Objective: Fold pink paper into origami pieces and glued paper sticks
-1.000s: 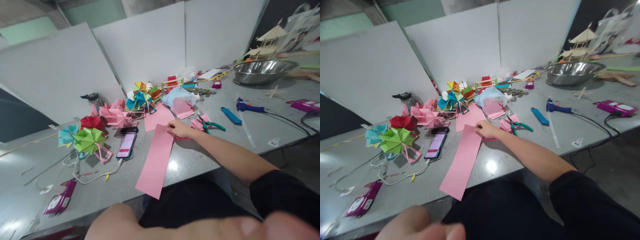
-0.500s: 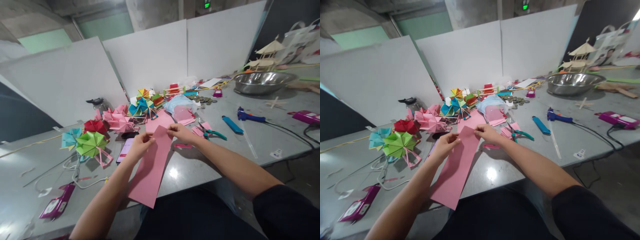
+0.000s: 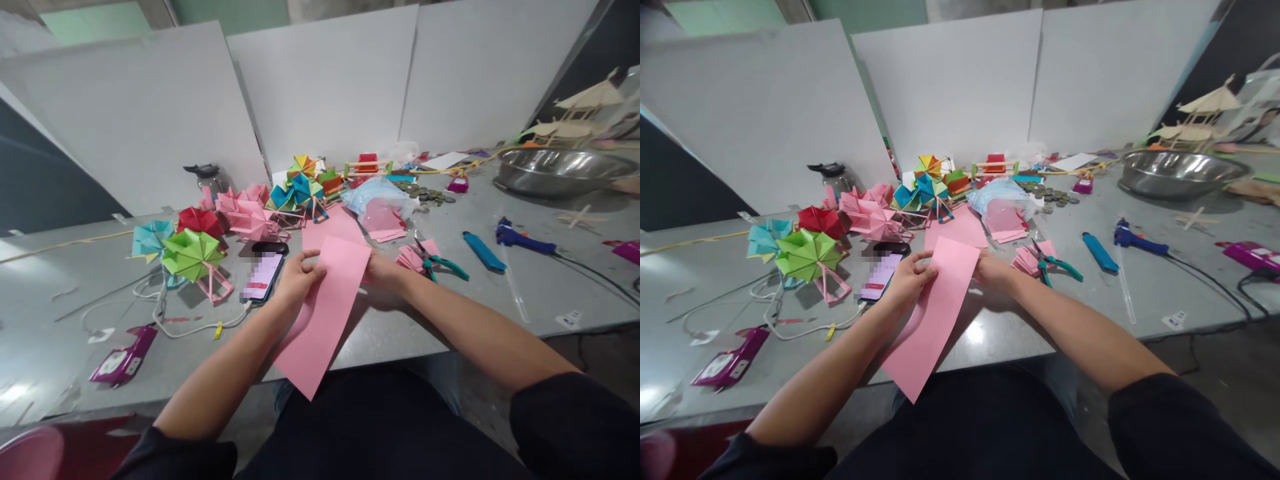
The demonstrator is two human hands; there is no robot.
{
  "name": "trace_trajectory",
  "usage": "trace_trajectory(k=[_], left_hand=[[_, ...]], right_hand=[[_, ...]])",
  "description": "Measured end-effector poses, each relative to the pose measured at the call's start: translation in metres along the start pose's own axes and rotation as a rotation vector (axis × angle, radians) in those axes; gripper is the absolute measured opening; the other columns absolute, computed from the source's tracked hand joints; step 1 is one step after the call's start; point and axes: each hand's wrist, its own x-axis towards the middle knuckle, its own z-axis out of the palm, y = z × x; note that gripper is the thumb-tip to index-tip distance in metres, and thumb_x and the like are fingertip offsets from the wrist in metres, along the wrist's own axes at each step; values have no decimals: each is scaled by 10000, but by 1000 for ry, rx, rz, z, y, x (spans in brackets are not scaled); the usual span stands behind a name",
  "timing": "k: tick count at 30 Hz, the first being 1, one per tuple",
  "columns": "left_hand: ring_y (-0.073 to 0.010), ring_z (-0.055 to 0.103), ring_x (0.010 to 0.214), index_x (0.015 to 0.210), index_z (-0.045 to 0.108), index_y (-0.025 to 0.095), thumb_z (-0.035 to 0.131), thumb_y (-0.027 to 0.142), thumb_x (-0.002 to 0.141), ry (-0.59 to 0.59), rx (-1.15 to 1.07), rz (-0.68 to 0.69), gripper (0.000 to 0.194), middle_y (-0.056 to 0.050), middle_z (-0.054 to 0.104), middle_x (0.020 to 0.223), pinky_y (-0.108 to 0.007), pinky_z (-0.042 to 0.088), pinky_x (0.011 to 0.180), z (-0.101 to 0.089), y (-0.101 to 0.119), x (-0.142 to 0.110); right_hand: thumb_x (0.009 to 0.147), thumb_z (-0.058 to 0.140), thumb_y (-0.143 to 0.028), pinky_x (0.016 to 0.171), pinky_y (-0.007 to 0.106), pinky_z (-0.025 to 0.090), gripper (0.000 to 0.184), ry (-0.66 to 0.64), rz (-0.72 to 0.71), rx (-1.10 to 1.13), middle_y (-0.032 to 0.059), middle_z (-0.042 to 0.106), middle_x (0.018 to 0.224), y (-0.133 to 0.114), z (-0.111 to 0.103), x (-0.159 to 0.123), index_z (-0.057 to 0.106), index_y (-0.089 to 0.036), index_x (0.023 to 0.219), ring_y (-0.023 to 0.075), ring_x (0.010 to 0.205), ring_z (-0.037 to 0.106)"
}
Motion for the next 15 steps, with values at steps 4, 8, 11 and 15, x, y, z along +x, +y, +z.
trace_trajectory(k=[4,8,11,15], left_hand=[[-172,708,787,1249,608,226,842,306,793,299,123,260,518,18,707,774,-256,523,718,-5,12,-3],[-198,696,1007,1099,603,243,770,375,906,584,124,440,287,-44,726,981,-273,528,817,-14,19,0],[-155,623,760,884,596,220,774,442,902,693,179,556,285,-9,657,796,-256,486,686,-16,14,4],[-124,562,625,796,594,206,793,521,860,675,204,695,378,7,630,712,-239,444,591,-11,6,8]], right_hand=[[910,585,-767,731,398,570,552,61,-35,-73,97,728,833,5,-7,4,703,-228,903,232,743,674],[829,578,-922,740,377,558,726,57,-107,-158,81,705,859,-1,-11,0,711,-216,935,199,740,653],[807,742,-799,692,346,531,582,70,-146,-245,41,676,836,-1,-2,-6,713,-234,943,177,724,610],[784,848,-613,606,323,457,442,172,-200,-393,-13,625,762,7,17,-9,685,-257,990,148,635,514]])
